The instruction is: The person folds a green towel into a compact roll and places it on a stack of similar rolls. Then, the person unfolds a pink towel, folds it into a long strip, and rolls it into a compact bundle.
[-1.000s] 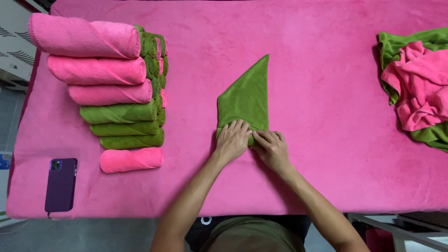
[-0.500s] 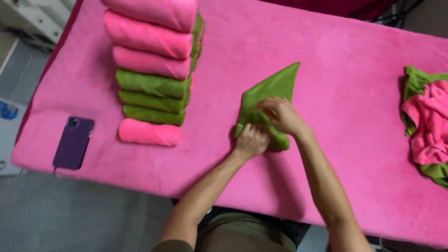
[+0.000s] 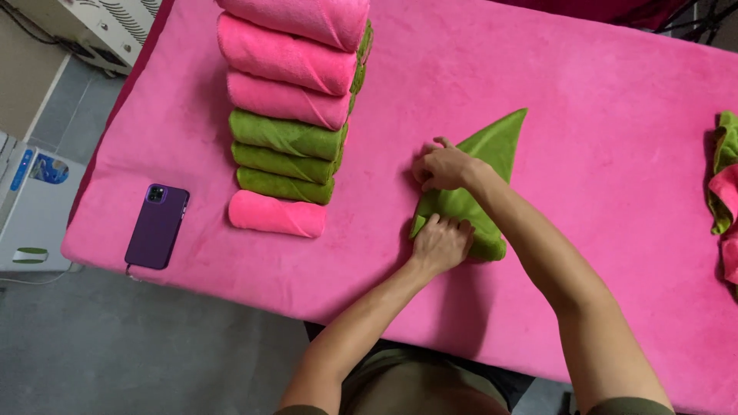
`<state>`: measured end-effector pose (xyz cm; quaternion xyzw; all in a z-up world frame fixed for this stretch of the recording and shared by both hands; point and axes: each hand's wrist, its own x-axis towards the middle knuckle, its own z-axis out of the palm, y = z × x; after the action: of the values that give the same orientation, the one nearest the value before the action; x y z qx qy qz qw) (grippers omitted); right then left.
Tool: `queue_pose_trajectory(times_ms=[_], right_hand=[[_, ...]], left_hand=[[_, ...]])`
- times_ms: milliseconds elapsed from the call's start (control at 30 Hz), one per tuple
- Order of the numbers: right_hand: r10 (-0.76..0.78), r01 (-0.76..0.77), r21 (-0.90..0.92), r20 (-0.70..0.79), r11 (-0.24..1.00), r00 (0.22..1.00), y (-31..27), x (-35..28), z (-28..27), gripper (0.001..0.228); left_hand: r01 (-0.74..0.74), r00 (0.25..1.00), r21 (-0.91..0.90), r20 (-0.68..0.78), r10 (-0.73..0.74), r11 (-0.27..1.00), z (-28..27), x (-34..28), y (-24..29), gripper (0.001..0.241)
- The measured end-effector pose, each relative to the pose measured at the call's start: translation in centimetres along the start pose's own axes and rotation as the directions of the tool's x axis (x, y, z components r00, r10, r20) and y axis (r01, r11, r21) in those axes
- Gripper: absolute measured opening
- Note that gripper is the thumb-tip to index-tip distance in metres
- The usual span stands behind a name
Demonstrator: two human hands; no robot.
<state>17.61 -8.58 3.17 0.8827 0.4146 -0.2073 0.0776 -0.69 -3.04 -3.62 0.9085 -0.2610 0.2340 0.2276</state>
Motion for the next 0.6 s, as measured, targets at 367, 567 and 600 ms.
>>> queue_pose_trajectory(times_ms=[367,567,600], right_hand=[[0.004,0.008,0.349,-0.033,0.937,0.999,2.8,-0.7,-0.2,0.026],[-0.018,0.071,0.344,-0.155,0.936,0.988,2.3,0.7,0.3,0.012],[0.004,0.066,0.339,-0.201,0.939,0.980,2.3,0.8,0.4,0.010]], left_hand=[[0.035,0.999,0.033,0.005,-0.035,0.999,0.1,0.1,0.4,0.024],[0.047,0.997,0.021,0.056,-0.048,0.999,0.4,0.2,0.3,0.026],[0.059,0.995,0.018,0.076,-0.060,0.998,0.5,0.2,0.3,0.028]])
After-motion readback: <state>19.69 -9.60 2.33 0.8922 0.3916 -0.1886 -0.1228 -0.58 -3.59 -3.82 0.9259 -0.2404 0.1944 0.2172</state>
